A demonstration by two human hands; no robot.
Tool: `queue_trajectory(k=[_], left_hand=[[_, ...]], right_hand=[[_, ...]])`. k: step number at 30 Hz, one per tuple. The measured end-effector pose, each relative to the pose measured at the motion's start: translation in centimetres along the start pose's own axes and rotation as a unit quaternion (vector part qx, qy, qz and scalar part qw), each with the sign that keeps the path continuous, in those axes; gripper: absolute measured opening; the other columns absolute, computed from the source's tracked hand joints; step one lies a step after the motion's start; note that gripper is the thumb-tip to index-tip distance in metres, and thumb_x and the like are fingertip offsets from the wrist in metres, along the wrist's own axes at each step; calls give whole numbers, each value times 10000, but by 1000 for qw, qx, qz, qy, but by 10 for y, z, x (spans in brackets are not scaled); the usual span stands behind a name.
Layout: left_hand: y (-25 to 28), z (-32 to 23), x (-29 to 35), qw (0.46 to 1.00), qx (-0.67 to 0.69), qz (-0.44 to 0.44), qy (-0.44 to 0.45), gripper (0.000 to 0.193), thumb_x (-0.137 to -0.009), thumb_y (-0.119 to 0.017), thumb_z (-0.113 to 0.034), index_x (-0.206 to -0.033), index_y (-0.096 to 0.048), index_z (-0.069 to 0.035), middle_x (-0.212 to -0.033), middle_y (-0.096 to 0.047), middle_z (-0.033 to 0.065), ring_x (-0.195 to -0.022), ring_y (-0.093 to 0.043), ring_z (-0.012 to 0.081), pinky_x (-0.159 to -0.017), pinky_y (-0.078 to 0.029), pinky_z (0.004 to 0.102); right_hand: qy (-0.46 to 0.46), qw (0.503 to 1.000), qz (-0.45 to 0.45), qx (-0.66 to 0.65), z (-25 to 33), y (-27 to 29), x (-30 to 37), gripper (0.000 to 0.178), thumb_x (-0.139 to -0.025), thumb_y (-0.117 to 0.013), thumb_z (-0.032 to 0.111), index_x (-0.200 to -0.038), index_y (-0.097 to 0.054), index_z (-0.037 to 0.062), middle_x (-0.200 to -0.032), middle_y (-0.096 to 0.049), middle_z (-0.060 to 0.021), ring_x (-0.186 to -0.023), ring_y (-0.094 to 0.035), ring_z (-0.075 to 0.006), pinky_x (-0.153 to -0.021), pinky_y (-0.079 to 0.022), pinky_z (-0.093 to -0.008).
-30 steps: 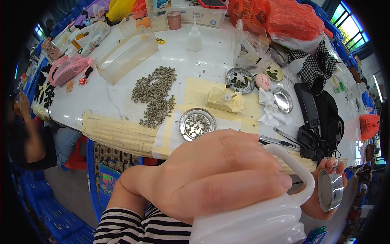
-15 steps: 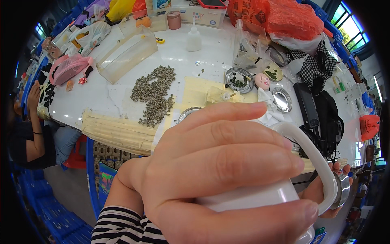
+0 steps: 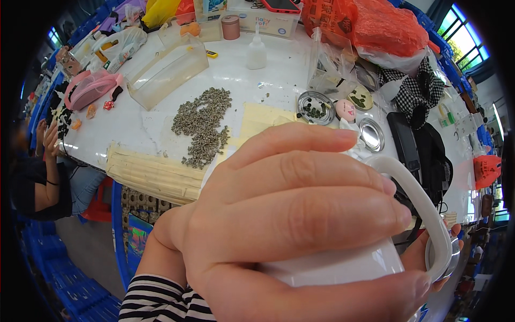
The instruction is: The person assembles small metal and plastic parts by hand on a workbench, inserting small pins and components into a housing and then placing the assembly into a container.
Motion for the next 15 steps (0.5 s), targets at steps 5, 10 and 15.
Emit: queue_trajectory(k=[5, 10, 15], left_hand=[[-1, 0, -1, 1000, -3, 3, 4, 207, -924, -633, -351, -1029, -493, -240, -966, -689, 120, -865, -690, 306, -954, -476, 541], [0, -1, -1, 1000, -7, 5, 9, 209, -924, -634, -349, -1031, -494, -237, -969, -689, 123, -868, -689, 306, -955, -474, 540], [0, -2, -2, 1000, -12, 4, 9, 211, -923, -635, -347, -1033, -494, -234, -972, -689, 126, -871, -688, 307, -955, -473, 539]], right_hand=[[4, 1000, 7, -7, -2, 1, 1, 697, -822, -586, 471, -1329, -527, -3, -1393, -455, -225, -1187, -416, -369, -1017, -348, -449], [11, 1000, -6, -20, -7, -3, 1, 696, -827, -580, 463, -1335, -521, -9, -1395, -445, -229, -1181, -416, -369, -1012, -341, -457], [-9, 1000, -4, -23, -6, -2, 1, 713, -831, -579, 464, -1351, -501, -16, -1402, -435, -234, -1176, -416, -371, -1015, -332, -460]])
Point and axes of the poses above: each hand's wrist, its own x-axis away from the middle knuckle, its own y-axis out of the back of the hand, z = x × y, the point moved 3 cm from there along -x, towards the middle knuckle
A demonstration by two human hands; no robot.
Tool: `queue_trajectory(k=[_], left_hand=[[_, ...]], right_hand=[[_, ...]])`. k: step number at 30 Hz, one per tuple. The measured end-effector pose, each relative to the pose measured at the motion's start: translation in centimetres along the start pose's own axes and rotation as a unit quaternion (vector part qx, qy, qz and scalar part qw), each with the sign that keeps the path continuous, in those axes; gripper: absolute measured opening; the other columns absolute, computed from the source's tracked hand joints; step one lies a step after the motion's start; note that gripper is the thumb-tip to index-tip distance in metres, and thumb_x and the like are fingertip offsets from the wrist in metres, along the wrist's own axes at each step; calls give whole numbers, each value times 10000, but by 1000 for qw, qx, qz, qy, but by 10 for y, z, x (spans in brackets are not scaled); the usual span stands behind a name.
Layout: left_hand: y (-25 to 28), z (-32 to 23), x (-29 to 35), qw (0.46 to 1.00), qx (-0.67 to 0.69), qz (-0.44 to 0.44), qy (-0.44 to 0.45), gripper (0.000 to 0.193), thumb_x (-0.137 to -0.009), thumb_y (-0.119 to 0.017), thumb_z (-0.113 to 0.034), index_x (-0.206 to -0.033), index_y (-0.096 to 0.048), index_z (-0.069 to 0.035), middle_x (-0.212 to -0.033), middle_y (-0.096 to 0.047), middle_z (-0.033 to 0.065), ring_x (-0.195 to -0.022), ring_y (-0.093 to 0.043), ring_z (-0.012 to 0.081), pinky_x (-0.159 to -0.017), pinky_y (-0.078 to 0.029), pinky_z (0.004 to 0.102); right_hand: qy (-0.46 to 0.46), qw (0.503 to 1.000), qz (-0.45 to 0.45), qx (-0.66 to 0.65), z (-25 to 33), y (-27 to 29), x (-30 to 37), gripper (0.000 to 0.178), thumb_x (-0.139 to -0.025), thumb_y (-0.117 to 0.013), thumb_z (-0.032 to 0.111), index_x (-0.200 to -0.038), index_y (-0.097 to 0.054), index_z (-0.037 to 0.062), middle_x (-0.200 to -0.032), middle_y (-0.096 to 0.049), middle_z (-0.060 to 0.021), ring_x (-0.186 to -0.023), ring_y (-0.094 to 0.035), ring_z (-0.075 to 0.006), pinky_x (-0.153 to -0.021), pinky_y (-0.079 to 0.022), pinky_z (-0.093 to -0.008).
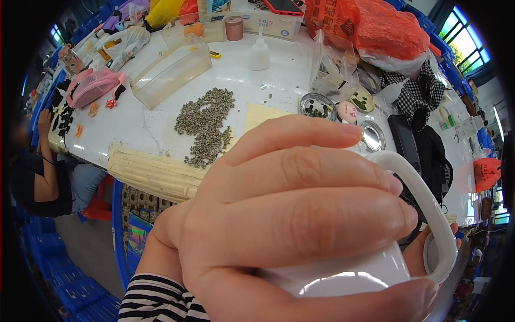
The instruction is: The person assembles small metal and plastic parts by hand on a workbench, inserting small pins and components into a housing and then placing the assembly into a container.
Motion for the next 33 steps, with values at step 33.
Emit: queue_trajectory(k=[33], left_hand=[[10, -9, 0, 996, -33, -65, 41, 226, -920, -641, -335, -1047, -497, -216, -990, -687, 144, -889, -683, 311, -958, -463, 532]], right_hand=[[-28, 991, 132, 21, -10, -13, 2, 736, -847, -490, 568, -1386, -522, 67, -1406, -461, -232, -1168, -429, -368, -956, -353, -440]])
Point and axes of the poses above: each hand's wrist, its own x-axis away from the middle knuckle, its own y-axis out of the back of the hand, z = x × y, the point moved 3 cm from there along -x, towards the middle knuckle
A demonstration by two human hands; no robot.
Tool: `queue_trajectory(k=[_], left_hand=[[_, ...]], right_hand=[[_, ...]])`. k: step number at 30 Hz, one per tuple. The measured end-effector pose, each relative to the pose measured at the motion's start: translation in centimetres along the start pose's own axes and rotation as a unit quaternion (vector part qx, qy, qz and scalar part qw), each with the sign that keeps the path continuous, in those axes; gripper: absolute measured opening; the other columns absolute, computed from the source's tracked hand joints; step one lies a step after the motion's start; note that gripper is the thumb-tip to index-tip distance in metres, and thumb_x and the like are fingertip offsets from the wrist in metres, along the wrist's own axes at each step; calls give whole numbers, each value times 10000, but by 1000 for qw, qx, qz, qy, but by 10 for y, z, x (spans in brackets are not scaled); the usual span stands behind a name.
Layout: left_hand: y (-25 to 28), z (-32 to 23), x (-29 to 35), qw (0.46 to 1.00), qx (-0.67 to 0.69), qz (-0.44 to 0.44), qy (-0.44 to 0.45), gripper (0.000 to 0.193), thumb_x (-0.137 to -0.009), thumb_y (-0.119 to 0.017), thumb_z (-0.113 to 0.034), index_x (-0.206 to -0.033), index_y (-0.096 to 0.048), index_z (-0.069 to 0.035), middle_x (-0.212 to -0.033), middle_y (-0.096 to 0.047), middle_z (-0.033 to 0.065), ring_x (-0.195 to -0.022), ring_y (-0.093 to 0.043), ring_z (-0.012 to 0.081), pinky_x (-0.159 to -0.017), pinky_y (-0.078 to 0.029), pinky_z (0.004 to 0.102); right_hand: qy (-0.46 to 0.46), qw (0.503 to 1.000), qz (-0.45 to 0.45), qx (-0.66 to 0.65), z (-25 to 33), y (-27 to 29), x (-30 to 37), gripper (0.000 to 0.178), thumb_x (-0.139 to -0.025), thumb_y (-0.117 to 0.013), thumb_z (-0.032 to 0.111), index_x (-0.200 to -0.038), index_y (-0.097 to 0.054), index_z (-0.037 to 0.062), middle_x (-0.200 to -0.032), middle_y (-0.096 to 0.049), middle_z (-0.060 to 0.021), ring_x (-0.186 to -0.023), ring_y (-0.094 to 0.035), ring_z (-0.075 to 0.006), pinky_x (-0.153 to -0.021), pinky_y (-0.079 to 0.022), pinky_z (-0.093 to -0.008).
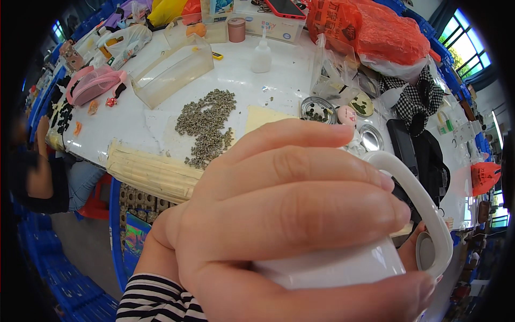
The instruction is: The person assembles small metal and plastic parts by hand on a workbench, inserting small pins and components into a housing and then placing the assembly into a container.
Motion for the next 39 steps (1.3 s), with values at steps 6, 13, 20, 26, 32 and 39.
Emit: queue_trajectory(k=[6, 13, 20, 26, 32, 39], left_hand=[[-5, 27, 22, 971, 207, 109, 56, 379, -860, -732, -234, -1149, -530, -95, -1083, -666, 224, -962, -676, 341, -949, -476, 515], [-25, 47, 52, 929, 275, 220, 113, 588, -838, -785, -165, -1296, -500, 69, -1113, -652, 188, -989, -675, 322, -855, -544, 412], [-38, 58, 75, 901, 321, 238, 167, 644, -803, -802, -107, -1338, -461, 1, -1203, -617, 139, -1056, -641, 230, -901, -525, 341], [-50, 69, 90, 932, 248, 182, 192, 841, -627, -899, -151, -1350, -483, -46, -1210, -608, 146, -1095, -628, 295, -920, -508, 377], [-54, 79, 94, 951, 193, 161, 180, 882, -612, -907, -186, -1360, -463, -39, -1225, -596, 158, -1098, -621, 311, -923, -506, 384], [-55, 83, 94, 937, 222, 185, 196, 952, -584, -930, -203, -1385, -436, -55, -1244, -585, 150, -1110, -618, 305, -932, -507, 385]], right_hand=[[-21, 960, 42, 276, -3, -36, -11, 670, -894, -474, 611, -1374, -548, 150, -1355, -507, -206, -1055, -501, -343, -864, -409, -422], [151, 890, 174, 393, -22, -119, -27, 583, -788, -725, 467, -1304, -556, 255, -1223, -584, -130, -985, -561, -318, -743, -480, -373], [44, 847, 380, 370, -38, -146, -41, 451, -667, -768, 535, -997, -765, 228, -1138, -651, -132, -923, -622, -304, -723, -526, -378], [22, 771, 328, 545, -35, -153, -24, 416, -674, -819, 463, -1020, -767, 237, -1218, -573, -136, -1052, -553, -319, -831, -567, -421], [-26, 732, 278, 622, -43, -149, -8, 553, -736, -767, 525, -1162, -721, 175, -1303, -484, -196, -1161, -473, -350, -954, -521, -449], [-84, 800, 301, 512, -44, -130, -29, 726, -644, -762, 614, -1213, -707, 166, -1201, -535, -192, -1025, -528, -336, -863, -489, -422]])
Point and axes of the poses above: each hand's wrist, its own x-axis away from the middle knuckle, its own y-axis out of the back of the hand, z = x × y, the point moved 3 cm from there along -x, towards the middle knuckle
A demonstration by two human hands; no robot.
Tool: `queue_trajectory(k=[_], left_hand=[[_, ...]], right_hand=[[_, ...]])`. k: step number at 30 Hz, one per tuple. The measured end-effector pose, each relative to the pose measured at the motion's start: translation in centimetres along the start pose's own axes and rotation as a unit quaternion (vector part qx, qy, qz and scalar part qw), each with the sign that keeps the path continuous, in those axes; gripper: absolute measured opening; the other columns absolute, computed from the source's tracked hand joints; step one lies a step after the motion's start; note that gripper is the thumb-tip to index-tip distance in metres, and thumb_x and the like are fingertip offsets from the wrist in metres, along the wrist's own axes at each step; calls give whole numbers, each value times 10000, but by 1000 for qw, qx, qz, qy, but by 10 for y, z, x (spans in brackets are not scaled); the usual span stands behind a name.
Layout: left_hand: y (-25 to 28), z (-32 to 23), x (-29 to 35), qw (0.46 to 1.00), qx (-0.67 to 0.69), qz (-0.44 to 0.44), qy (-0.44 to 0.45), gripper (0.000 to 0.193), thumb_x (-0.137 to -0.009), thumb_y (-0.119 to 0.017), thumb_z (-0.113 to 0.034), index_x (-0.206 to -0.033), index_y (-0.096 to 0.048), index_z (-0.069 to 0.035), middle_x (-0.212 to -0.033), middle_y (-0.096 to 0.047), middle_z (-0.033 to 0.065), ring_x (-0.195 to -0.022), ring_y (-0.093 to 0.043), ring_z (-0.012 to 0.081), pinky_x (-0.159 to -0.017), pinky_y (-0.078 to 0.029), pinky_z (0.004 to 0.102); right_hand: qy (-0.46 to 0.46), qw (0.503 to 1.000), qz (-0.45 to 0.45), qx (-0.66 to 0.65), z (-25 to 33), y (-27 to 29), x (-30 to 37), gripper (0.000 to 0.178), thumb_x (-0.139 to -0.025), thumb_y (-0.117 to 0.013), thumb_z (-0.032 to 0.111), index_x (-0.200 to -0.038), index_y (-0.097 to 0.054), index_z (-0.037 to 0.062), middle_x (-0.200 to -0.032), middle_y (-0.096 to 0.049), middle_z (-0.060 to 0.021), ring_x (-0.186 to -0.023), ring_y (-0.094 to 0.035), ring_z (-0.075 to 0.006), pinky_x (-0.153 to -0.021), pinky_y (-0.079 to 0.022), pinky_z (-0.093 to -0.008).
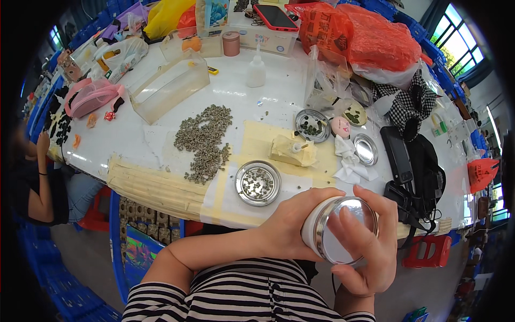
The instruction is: The person assembles small metal and plastic parts by hand on a workbench, inserting small pins and components into a housing and then placing the assembly into a container.
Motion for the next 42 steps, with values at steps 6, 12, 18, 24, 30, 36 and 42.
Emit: queue_trajectory(k=[6, 12, 18, 24, 30, 36, 42], left_hand=[[1, 6, 4, 1000, 4, -10, 5, 974, -584, -936, -212, -1401, -427, -60, -1256, -581, 144, -1127, -612, 301, -945, -499, 382], [2, 6, 2, 1000, 19, -5, 11, 976, -585, -932, -205, -1405, -422, -58, -1265, -570, 149, -1138, -604, 302, -952, -493, 383], [5, 4, 1, 999, 29, 1, 15, 976, -589, -923, -193, -1409, -413, -54, -1264, -566, 149, -1131, -604, 310, -952, -490, 384], [8, 4, -1, 1000, 5, 18, 8, 982, -602, -936, -226, -1399, -405, -9, -1260, -577, 152, -1122, -610, 273, -946, -492, 361], [8, 4, -1, 1000, -17, 23, 1, 973, -610, -941, -225, -1393, -408, -4, -1238, -587, 140, -1092, -620, 250, -927, -501, 351], [7, 2, -3, 1000, -6, 20, 9, 943, -619, -932, -198, -1382, -415, -2, -1247, -587, 138, -1099, -618, 242, -929, -501, 348], [-1, 9, 5, 998, -32, -46, 21, 957, -583, -926, -229, -1384, -430, -60, -1276, -572, 153, -1121, -602, 332, -944, -489, 398]], right_hand=[[-16, 1000, -20, -7, -2, -6, -10, 888, -500, -851, 619, -1169, -690, 58, -1059, -567, -134, -956, -561, -288, -841, -475, -415], [-34, 997, -26, -69, -10, -9, -10, 1001, -529, -862, 617, -1266, -596, -6, -1106, -568, -185, -986, -572, -318, -980, -432, -523], [-131, 933, -82, -325, -14, -23, 1, 1121, -447, -928, 555, -1345, -522, 22, -1078, -584, -135, -1015, -544, -299, -1030, -380, -558], [-91, 970, -64, -214, -22, -15, -1, 1253, -423, -941, 554, -1416, -436, -20, -1249, -578, -218, -1194, -513, -368, -1031, -387, -550], [-19, 976, -58, -207, -39, -28, 7, 1367, -393, -838, 763, -1405, -401, -46, -1161, -608, -197, -1181, -560, -349, -1125, -294, -580], [-5, 976, -69, -207, -35, -30, 2, 1169, -479, -907, 597, -1376, -457, -4, -1150, -630, -148, -1128, -565, -347, -1133, -263, -584], [-18, 999, -37, 36, -19, -24, 7, 1192, -544, -812, 730, -1369, -444, -47, -1212, -573, -182, -1193, -535, -346, -1143, -294, -573]])
Point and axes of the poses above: each hand's wrist, its own x-axis away from the middle knuckle, its own y-axis out of the back of the hand, z = x × y, the point moved 3 cm from there along -x, towards the middle knuckle
